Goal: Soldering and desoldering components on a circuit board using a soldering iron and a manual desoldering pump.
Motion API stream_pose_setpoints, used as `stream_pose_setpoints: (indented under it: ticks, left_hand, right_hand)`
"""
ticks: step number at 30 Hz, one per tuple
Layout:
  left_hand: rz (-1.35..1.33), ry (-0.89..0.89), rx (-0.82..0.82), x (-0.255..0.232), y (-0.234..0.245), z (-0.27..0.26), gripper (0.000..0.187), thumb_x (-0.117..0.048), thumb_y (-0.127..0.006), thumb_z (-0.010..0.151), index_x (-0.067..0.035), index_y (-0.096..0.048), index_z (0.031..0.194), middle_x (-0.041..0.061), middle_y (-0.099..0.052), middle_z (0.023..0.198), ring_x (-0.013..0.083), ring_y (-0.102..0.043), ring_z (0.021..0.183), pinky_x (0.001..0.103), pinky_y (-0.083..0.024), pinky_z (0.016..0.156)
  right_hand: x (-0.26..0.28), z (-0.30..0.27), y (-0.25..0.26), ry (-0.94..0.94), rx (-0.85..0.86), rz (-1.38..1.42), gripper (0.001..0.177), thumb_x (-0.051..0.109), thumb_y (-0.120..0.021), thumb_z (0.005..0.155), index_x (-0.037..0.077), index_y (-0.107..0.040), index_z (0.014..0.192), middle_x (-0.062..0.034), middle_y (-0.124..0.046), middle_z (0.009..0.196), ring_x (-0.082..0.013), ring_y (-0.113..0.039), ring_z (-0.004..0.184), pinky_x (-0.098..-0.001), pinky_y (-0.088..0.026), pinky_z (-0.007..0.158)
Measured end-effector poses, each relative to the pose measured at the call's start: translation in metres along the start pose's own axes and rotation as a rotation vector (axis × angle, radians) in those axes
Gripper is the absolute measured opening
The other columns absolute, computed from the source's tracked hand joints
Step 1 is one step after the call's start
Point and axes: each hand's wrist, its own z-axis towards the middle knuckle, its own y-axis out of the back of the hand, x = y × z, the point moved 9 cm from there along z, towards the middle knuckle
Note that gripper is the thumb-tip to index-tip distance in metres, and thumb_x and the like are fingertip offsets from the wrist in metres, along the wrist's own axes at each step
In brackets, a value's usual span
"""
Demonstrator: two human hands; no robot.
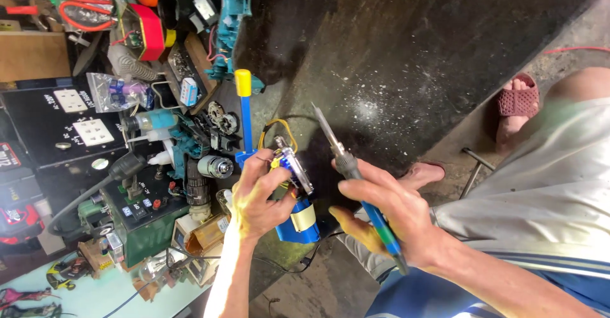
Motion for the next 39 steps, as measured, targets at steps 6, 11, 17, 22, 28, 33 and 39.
stream_pose_setpoints:
  ticks: [6,11,17,22,28,33,39]
  left_hand:
    - [-0.011,-0.017,0.013,-0.018,0.005,0.012,0.048,-0.001,-0.080,0.077,-0.018,-0.062,0.117,0.014,-0.061,0.122,0.0289,-0.069,0.104,0.038,-0.059,0.054]
    - [0.034,-0.078,-0.007,-0.023,0.005,0.014,0.042,0.001,-0.081,0.077,-0.016,-0.062,0.110,0.017,-0.062,0.120,0.0302,-0.073,0.096,0.037,-0.065,0.065]
    - [0.076,-0.098,-0.035,-0.022,0.000,0.008,0.039,0.001,-0.080,0.076,-0.017,-0.065,0.107,0.019,-0.065,0.120,0.0303,-0.076,0.088,0.034,-0.063,0.064]
    - [0.017,-0.113,-0.030,-0.026,0.003,0.014,0.038,0.007,-0.075,0.076,-0.015,-0.066,0.106,0.017,-0.065,0.120,0.0293,-0.075,0.087,0.034,-0.063,0.072]
    - [-0.013,-0.082,-0.018,-0.021,0.002,0.014,0.041,0.007,-0.074,0.077,-0.016,-0.067,0.111,0.015,-0.066,0.125,0.0283,-0.077,0.092,0.033,-0.064,0.074]
    - [-0.060,-0.018,-0.029,-0.018,0.006,0.008,0.055,0.003,-0.081,0.082,-0.019,-0.058,0.127,0.012,-0.067,0.129,0.0269,-0.077,0.101,0.033,-0.065,0.080]
    - [-0.151,0.014,-0.018,-0.016,0.009,0.008,0.056,-0.001,-0.087,0.084,-0.003,-0.054,0.130,0.015,-0.070,0.126,0.0319,-0.074,0.116,0.036,-0.063,0.100]
  right_hand:
    - [-0.018,0.005,-0.029,-0.100,-0.014,-0.096,0.051,0.008,-0.085,0.088,0.004,-0.058,0.131,-0.0134,-0.072,0.129,-0.0244,-0.063,0.131,-0.0357,-0.052,0.117]
    - [-0.018,0.012,-0.034,-0.138,-0.016,-0.244,0.045,0.001,-0.082,0.090,0.004,-0.058,0.128,-0.0074,-0.071,0.121,-0.0213,-0.067,0.124,-0.0285,-0.054,0.109]
    - [-0.024,0.002,-0.036,-0.145,-0.010,-0.325,0.045,0.005,-0.084,0.089,0.008,-0.062,0.128,-0.0066,-0.072,0.119,-0.0150,-0.070,0.118,-0.0236,-0.042,0.112]
    - [-0.021,0.002,-0.035,-0.103,-0.027,-0.318,0.041,0.002,-0.079,0.092,0.007,-0.062,0.129,-0.0124,-0.069,0.128,-0.0172,-0.073,0.117,-0.0247,-0.031,0.118]
    - [-0.027,-0.002,-0.036,-0.144,-0.020,-0.312,0.041,0.008,-0.081,0.092,0.009,-0.062,0.129,-0.0178,-0.065,0.133,-0.0188,-0.077,0.107,-0.0242,-0.049,0.105]
    - [-0.029,-0.004,-0.038,-0.161,0.037,-0.264,0.046,0.003,-0.077,0.093,0.009,-0.057,0.134,-0.0186,-0.061,0.140,-0.0197,-0.076,0.112,-0.0259,-0.058,0.097]
    - [-0.022,0.002,-0.035,-0.101,0.039,-0.272,0.044,0.000,-0.074,0.095,0.003,-0.055,0.135,-0.0221,-0.061,0.138,-0.0216,-0.074,0.117,-0.0252,-0.046,0.110]
